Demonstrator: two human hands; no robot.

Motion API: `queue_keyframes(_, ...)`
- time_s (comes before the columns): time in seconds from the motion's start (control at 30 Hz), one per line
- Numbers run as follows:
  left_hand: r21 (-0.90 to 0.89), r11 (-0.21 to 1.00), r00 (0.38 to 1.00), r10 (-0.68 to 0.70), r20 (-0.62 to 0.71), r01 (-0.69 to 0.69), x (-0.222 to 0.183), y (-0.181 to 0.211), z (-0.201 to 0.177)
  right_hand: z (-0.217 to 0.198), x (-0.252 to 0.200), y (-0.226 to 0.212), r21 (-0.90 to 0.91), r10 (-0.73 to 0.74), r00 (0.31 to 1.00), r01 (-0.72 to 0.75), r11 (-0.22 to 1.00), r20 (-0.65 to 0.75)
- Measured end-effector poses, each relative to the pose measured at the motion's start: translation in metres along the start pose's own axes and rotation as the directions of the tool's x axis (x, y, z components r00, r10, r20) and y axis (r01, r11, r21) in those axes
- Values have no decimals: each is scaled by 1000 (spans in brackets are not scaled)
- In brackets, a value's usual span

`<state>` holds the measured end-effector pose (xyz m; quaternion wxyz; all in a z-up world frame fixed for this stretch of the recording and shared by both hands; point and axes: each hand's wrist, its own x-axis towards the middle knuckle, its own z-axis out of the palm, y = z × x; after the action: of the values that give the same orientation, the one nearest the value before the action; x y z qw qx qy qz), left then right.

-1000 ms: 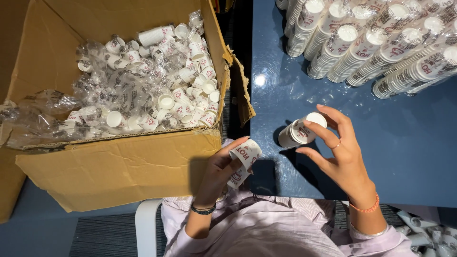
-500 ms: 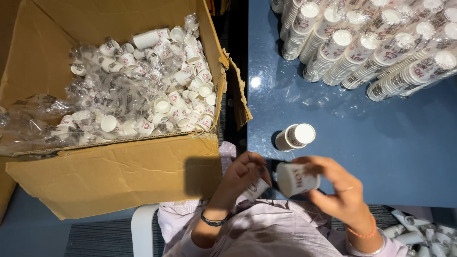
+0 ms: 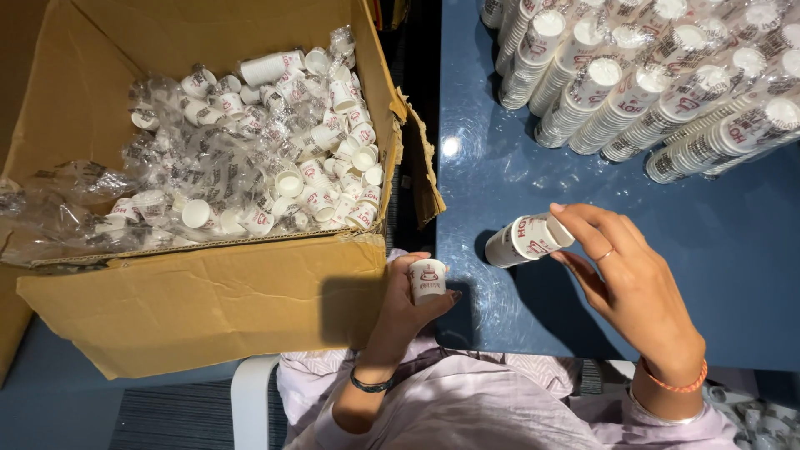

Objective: The recorder is organizing, stacking, and packaging small paper cups into plastic sleeves from a large cardboard box.

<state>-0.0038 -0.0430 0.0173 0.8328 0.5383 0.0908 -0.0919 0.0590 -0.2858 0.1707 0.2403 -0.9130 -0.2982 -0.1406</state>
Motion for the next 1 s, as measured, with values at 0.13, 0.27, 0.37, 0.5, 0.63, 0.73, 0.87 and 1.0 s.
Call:
queue_keyframes(0.13, 212, 946, 968, 249, 11, -246, -2, 9, 4, 2, -2, -1, 57, -24, 999, 26, 998, -29)
queue_keyframes(0.27, 108, 970, 976, 220, 7, -219, -4, 26, 13, 11, -18, 7, 54, -11, 992, 18, 998, -123)
queue_keyframes(0.37, 55, 961, 957, 261, 126, -269, -12, 37, 22, 15, -29, 2, 82, -44, 983, 60, 995, -181)
queue_keyframes(0.5, 153, 957, 919, 181, 349, -247, -25, 57, 50, 27, -39, -17, 237, -231, 964, 257, 937, -133)
queue_keyframes(0.63, 328, 886, 910, 202, 362, -327, -26, 52, 55, 39, -47, -2, 324, -292, 951, 308, 895, -98)
queue_keyframes(0.73, 274, 902, 911, 233, 339, -333, -23, 50, 50, 48, -47, 15, 379, -169, 965, 236, 895, -200)
queue_keyframes(0.87, 317, 866, 915, 316, 252, -386, -26, 53, 42, 69, -37, 32, 541, 61, 945, 131, 831, -322)
queue_keyframes(1.0, 376, 880, 954, 231, 191, -289, -32, 51, 32, 90, -34, 43, 576, 115, 935, 107, 811, -336)
